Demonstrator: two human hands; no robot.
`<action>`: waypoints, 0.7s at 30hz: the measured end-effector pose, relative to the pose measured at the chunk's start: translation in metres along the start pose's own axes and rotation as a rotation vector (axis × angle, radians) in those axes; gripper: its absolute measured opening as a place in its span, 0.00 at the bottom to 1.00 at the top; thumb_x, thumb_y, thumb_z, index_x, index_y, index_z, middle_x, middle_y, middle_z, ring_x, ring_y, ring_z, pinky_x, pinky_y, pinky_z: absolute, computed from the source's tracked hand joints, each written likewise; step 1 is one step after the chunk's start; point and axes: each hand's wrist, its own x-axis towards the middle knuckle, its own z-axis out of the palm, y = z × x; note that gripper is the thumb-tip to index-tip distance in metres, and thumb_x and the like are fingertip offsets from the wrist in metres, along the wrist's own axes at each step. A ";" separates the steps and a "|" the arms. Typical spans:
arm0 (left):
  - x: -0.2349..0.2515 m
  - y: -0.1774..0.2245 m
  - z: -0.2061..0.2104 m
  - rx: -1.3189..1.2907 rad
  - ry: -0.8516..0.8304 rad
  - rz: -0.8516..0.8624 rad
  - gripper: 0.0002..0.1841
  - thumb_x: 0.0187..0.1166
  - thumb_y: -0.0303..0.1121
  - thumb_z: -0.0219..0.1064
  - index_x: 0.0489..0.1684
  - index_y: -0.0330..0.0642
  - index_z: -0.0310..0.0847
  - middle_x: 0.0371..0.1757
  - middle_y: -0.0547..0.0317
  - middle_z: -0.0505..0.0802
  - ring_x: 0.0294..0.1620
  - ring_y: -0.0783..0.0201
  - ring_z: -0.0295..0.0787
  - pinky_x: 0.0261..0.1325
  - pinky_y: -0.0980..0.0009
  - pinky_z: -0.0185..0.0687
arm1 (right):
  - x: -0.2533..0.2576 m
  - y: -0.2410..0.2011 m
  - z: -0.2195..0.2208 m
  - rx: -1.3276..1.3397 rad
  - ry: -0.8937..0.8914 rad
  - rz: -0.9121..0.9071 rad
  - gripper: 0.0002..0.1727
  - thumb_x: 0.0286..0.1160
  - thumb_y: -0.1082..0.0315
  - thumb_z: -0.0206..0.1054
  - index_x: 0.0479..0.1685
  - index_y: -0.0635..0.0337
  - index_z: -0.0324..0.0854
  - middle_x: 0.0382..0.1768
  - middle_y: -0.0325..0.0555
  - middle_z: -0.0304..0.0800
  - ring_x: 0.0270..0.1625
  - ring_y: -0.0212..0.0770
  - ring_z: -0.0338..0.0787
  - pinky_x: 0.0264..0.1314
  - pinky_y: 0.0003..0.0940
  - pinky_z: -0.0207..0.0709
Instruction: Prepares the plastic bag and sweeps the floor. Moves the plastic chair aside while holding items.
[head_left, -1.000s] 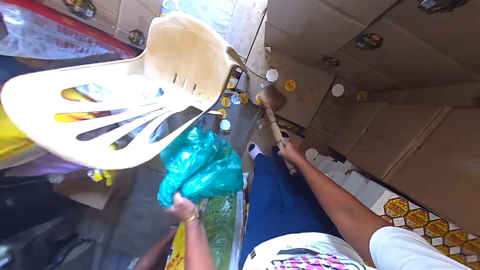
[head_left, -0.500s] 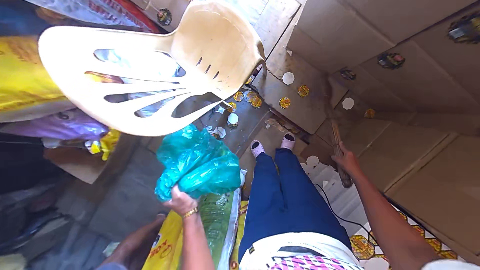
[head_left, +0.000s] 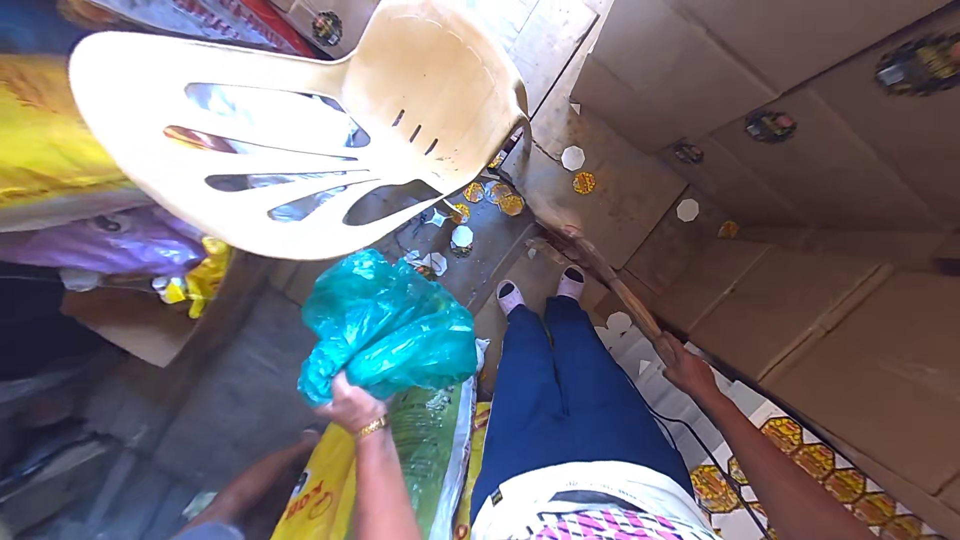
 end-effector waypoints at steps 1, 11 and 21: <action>0.000 -0.001 0.001 0.001 -0.003 0.000 0.23 0.78 0.16 0.56 0.72 0.17 0.64 0.59 0.39 0.85 0.58 0.68 0.85 0.64 0.74 0.80 | -0.002 0.007 0.007 -0.003 0.002 0.049 0.55 0.66 0.73 0.76 0.97 0.48 0.47 0.64 0.73 0.86 0.65 0.74 0.87 0.67 0.71 0.76; 0.008 -0.007 -0.002 -0.027 -0.004 0.032 0.20 0.77 0.16 0.55 0.67 0.18 0.67 0.54 0.46 0.87 0.53 0.71 0.87 0.61 0.75 0.83 | 0.054 -0.108 0.004 -0.184 -0.070 -0.105 0.54 0.70 0.75 0.71 0.98 0.49 0.42 0.66 0.72 0.85 0.70 0.72 0.84 0.71 0.68 0.74; 0.009 -0.021 -0.007 -0.037 0.042 0.003 0.21 0.77 0.15 0.56 0.69 0.17 0.66 0.56 0.42 0.86 0.56 0.69 0.86 0.63 0.74 0.82 | 0.056 -0.043 -0.019 -0.105 0.105 0.213 0.49 0.76 0.70 0.68 0.97 0.53 0.41 0.67 0.69 0.85 0.70 0.68 0.85 0.71 0.64 0.77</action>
